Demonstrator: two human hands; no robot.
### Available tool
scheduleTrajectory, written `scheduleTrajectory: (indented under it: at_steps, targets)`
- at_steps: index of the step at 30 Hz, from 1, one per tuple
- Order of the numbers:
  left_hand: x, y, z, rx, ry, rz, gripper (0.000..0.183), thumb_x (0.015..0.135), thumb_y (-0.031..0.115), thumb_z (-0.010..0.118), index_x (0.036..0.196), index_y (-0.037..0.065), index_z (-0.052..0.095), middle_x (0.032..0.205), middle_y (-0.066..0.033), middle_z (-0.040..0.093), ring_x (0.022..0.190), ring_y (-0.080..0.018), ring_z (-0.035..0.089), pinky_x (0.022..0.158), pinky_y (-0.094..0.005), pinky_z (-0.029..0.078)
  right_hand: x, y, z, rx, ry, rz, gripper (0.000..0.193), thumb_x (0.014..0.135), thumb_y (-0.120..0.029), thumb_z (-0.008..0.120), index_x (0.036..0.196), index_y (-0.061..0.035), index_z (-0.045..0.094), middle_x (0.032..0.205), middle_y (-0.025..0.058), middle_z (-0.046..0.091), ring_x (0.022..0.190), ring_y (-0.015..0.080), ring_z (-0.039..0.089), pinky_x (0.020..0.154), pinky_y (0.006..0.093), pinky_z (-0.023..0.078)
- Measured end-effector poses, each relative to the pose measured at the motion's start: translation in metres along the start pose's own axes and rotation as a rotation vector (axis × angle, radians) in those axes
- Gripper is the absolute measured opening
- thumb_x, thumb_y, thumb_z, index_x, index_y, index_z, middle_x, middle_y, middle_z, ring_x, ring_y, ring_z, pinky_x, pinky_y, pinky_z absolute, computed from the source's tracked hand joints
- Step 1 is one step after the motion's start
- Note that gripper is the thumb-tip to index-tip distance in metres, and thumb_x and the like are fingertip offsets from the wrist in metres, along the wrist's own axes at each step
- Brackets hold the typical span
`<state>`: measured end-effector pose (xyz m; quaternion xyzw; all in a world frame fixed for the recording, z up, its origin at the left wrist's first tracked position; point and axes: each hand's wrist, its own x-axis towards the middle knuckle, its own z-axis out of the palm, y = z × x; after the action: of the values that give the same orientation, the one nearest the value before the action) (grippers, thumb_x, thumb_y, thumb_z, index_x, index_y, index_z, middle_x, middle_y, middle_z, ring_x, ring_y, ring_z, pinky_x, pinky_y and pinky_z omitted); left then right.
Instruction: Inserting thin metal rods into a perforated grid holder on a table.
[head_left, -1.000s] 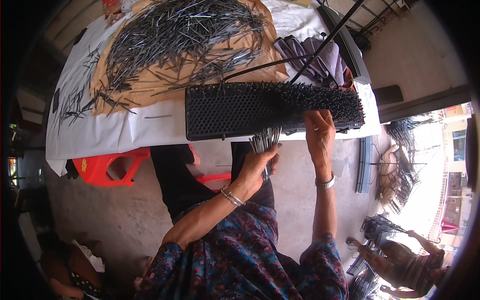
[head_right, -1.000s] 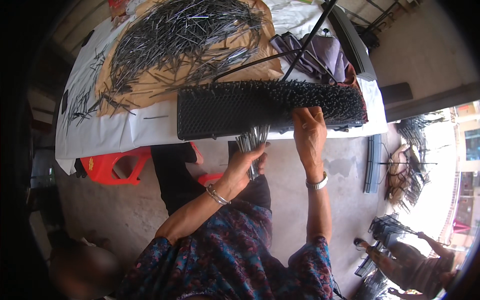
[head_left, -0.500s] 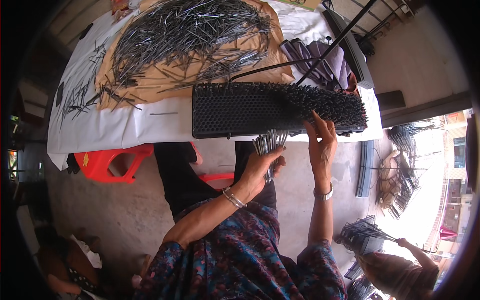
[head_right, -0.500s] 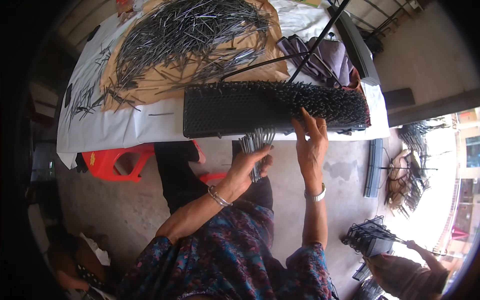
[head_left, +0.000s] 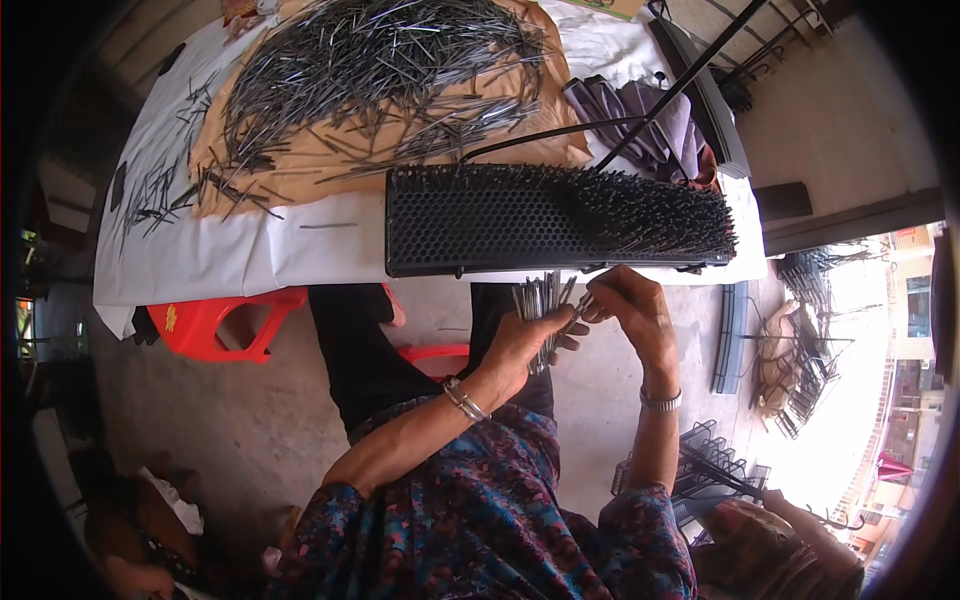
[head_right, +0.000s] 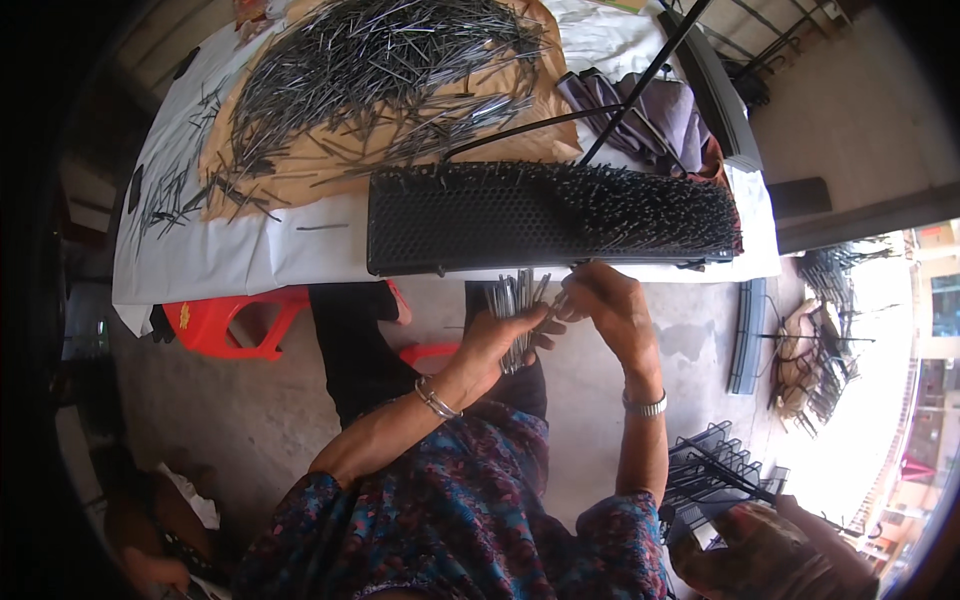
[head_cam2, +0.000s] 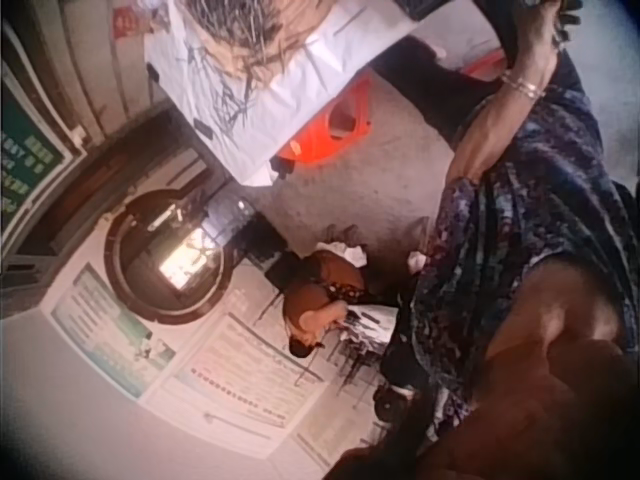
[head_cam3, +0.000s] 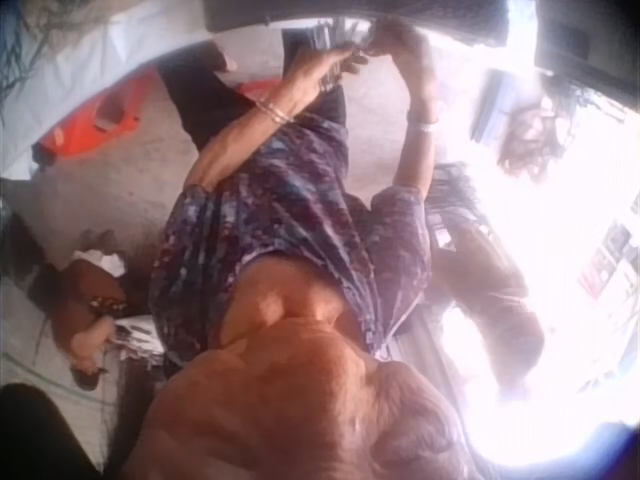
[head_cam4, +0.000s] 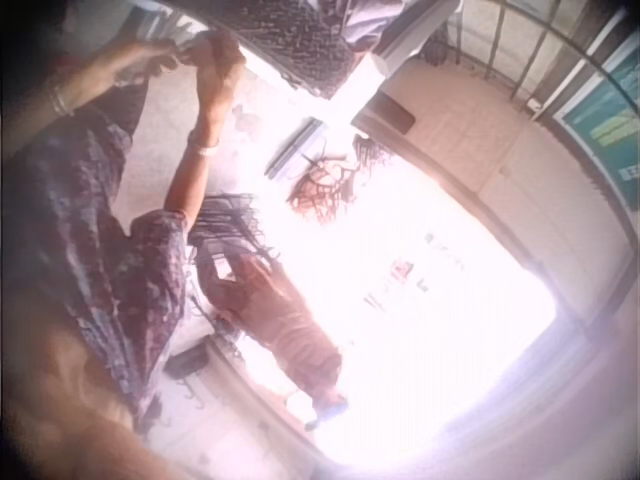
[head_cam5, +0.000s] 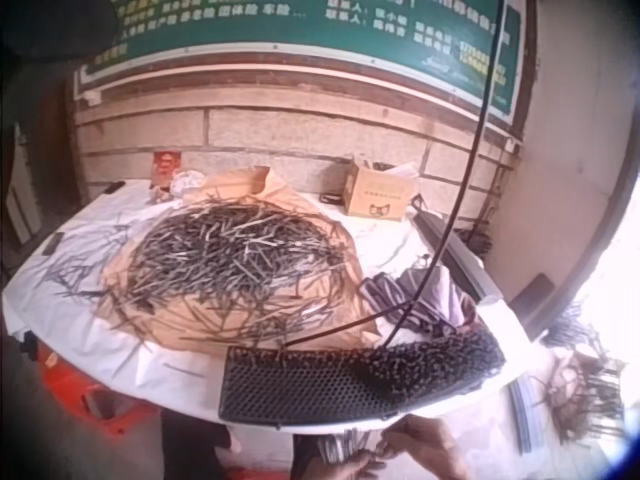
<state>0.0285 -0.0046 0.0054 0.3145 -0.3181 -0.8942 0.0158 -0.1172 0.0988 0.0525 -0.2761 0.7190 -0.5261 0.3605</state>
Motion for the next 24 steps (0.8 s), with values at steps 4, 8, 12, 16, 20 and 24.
scheduleTrajectory:
  at_steps: [4,8,12,16,20,24]
  targets:
    - [0.013,0.002,-0.003,-0.141,0.056,0.008,0.032,0.09,0.034,0.067,0.107,0.008,0.064,0.096,-0.009,0.071,0.084,-0.018,0.068,0.064,-0.0306,0.053,-0.002,-0.007,-0.004,-0.1,0.407,-0.148,0.01,0.093,-0.002,0.056,0.1,0.0034,0.061,0.082,0.0098,0.068,0.073,0.0155,0.068,0.068,0.0246,0.053]
    - [0.025,0.002,-0.009,-0.166,0.031,-0.013,0.032,0.091,0.029,0.065,0.113,0.006,0.061,0.102,-0.0117,0.069,0.089,-0.0211,0.068,0.068,-0.0361,0.058,0.011,-0.008,-0.007,-0.366,0.596,-0.322,0.006,0.092,-0.002,0.058,0.096,0.0015,0.061,0.08,0.0115,0.07,0.073,0.0149,0.068,0.067,0.0241,0.052]
    - [0.032,-0.005,-0.009,-0.196,0.066,-0.012,0.03,0.093,0.025,0.063,0.115,0.005,0.061,0.101,-0.0126,0.069,0.09,-0.0214,0.067,0.07,-0.0362,0.057,0.027,-0.004,-0.009,-0.458,0.559,-0.419,0.006,0.091,-0.001,0.059,0.097,0.0006,0.06,0.08,0.0105,0.07,0.073,0.015,0.069,0.064,0.0246,0.051]
    - [0.033,-0.01,-0.008,-0.222,0.101,0.033,0.023,0.094,0.026,0.061,0.107,0.007,0.064,0.095,-0.0125,0.07,0.077,-0.0202,0.068,0.063,-0.0314,0.056,0.035,-0.003,-0.012,-0.515,0.514,-0.436,0.007,0.093,-0.002,0.057,0.098,-0.0003,0.061,0.08,0.0086,0.07,0.074,0.0132,0.068,0.065,0.0243,0.051]
    - [0.032,-0.011,-0.006,-0.256,0.083,0.026,0.019,0.094,0.025,0.06,0.103,0.008,0.062,0.095,-0.0134,0.07,0.076,-0.0205,0.068,0.063,-0.0333,0.057,0.038,0.0,-0.007,-0.501,0.546,-0.403,0.008,0.095,-0.003,0.055,0.098,-0.0002,0.062,0.08,0.0065,0.071,0.078,0.0111,0.068,0.068,0.0228,0.051]
    - [0.029,-0.01,-0.003,-0.281,0.091,0.023,0.018,0.094,0.025,0.061,0.102,0.009,0.061,0.094,-0.0129,0.07,0.076,-0.0205,0.068,0.064,-0.0348,0.057,0.039,0.003,-0.003,-0.504,0.592,-0.477,0.005,0.092,-0.002,0.059,0.097,-0.0022,0.061,0.077,0.0081,0.071,0.072,0.0152,0.069,0.061,0.0257,0.05]
